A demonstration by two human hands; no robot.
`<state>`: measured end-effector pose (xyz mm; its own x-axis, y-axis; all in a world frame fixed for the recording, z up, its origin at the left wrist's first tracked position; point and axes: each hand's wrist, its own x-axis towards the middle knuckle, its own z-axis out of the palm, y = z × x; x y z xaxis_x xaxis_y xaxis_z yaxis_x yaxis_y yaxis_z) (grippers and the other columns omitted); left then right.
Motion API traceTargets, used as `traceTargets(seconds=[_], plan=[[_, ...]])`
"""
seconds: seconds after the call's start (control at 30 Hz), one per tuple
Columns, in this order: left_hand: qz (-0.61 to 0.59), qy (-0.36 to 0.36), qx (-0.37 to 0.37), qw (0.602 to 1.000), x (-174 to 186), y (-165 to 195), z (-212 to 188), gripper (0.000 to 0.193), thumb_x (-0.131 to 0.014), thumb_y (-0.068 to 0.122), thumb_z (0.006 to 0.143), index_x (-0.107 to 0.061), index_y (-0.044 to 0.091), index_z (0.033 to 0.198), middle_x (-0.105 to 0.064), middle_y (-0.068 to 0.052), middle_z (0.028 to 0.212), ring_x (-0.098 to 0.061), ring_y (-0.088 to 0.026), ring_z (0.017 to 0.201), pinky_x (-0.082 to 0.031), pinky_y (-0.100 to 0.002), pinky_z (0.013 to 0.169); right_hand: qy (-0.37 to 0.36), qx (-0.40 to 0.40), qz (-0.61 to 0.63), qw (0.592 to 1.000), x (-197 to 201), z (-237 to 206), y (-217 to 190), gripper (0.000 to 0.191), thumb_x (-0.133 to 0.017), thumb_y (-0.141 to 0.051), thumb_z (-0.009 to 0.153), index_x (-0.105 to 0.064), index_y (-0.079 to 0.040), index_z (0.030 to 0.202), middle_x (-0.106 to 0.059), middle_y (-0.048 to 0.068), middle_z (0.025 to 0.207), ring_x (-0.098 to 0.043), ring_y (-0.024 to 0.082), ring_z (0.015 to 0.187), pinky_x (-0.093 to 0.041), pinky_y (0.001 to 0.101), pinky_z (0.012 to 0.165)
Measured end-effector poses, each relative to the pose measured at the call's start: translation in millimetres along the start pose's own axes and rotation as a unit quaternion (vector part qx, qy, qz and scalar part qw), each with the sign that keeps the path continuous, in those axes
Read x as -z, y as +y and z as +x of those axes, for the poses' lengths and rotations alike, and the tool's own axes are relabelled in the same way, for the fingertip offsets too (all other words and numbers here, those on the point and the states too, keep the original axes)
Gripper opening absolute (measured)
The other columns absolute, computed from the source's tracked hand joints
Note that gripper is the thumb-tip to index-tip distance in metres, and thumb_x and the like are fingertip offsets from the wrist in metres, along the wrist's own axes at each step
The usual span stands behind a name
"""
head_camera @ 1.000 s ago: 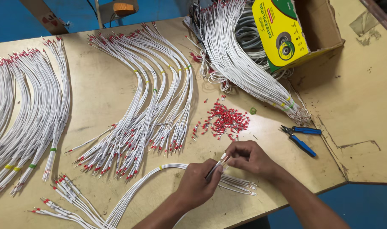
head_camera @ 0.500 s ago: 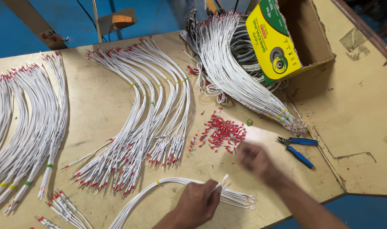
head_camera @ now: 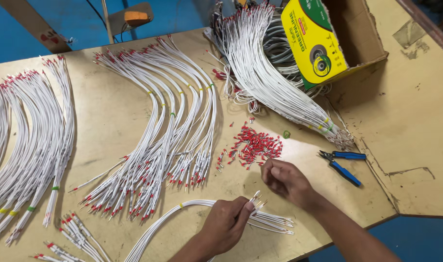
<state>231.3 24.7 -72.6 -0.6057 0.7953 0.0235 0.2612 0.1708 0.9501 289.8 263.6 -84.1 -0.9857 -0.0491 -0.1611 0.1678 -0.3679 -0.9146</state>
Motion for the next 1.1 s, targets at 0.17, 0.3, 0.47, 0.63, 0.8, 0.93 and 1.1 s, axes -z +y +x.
traceTargets(seconds=[0.17,0.3,0.47,0.63,0.8,0.93,1.1], plan=[[0.003,0.004,-0.022,1.000,0,-1,2,0.029,-0.056,0.019,0.105,-0.065,0.001,0.085,-0.053,-0.015,0.052,-0.054,-0.032,0.044,-0.041,-0.042,0.047,-0.044,0.015,-0.183,0.982,-4,-5,7,0.035,-0.067,-0.037,0.097,-0.067,-0.003,0.108,-0.050,-0.005,0.083,-0.043,0.004,0.073,-0.038,0.0220,0.066],[0.007,0.000,-0.016,1.000,-1,-1,2,0.027,-0.056,0.019,0.104,-0.067,0.002,0.085,-0.055,-0.015,0.052,-0.056,-0.033,0.044,-0.043,-0.043,0.047,-0.041,-0.003,-0.233,0.972,-3,-6,12,0.024,-0.074,-0.027,0.093,-0.069,-0.004,0.098,-0.055,-0.005,0.076,-0.045,0.004,0.068,-0.038,0.0231,0.059],[0.034,0.008,-0.021,0.999,-5,-2,1,0.024,-0.059,0.018,0.102,-0.066,0.003,0.084,-0.056,-0.014,0.052,-0.057,-0.033,0.044,-0.042,-0.044,0.045,-0.055,0.001,-0.228,0.972,-1,-5,17,0.022,-0.071,-0.020,0.097,-0.066,-0.003,0.084,-0.057,-0.003,0.071,-0.046,0.005,0.066,-0.038,0.0251,0.058],[0.062,0.021,-0.064,0.996,-8,-3,0,0.022,-0.063,0.016,0.100,-0.061,0.004,0.082,-0.056,-0.013,0.051,-0.056,-0.034,0.043,-0.040,-0.045,0.043,-0.067,0.030,-0.243,0.967,1,-7,18,0.028,-0.070,-0.022,0.098,-0.063,-0.003,0.080,-0.056,-0.001,0.068,-0.046,0.007,0.064,-0.038,0.0264,0.056],[0.045,0.012,-0.055,0.997,-7,-5,-2,0.026,-0.064,0.014,0.101,-0.057,0.004,0.078,-0.054,-0.014,0.051,-0.054,-0.035,0.042,-0.039,-0.044,0.042,-0.063,0.045,-0.249,0.965,4,-8,21,0.029,-0.070,-0.024,0.098,-0.062,-0.003,0.080,-0.056,-0.001,0.067,-0.048,0.008,0.063,-0.041,0.0278,0.057],[0.037,0.001,-0.053,0.998,-9,-10,-4,0.025,-0.063,0.013,0.101,-0.056,0.004,0.079,-0.055,-0.014,0.053,-0.054,-0.035,0.042,-0.038,-0.044,0.042,-0.047,0.050,-0.288,0.955,2,-12,24,0.028,-0.071,-0.023,0.097,-0.063,-0.003,0.078,-0.057,0.000,0.068,-0.047,0.009,0.062,-0.038,0.0275,0.056],[0.066,-0.023,-0.096,0.993,-9,-13,-14,0.020,-0.064,0.011,0.098,-0.057,0.004,0.081,-0.055,-0.016,0.053,-0.055,-0.037,0.044,-0.041,-0.045,0.043,0.053,0.118,-0.061,0.990,25,-4,7,0.026,-0.065,-0.019,0.102,-0.057,-0.002,0.084,-0.050,0.000,0.072,-0.040,0.009,0.061,-0.033,0.0282,0.056]])
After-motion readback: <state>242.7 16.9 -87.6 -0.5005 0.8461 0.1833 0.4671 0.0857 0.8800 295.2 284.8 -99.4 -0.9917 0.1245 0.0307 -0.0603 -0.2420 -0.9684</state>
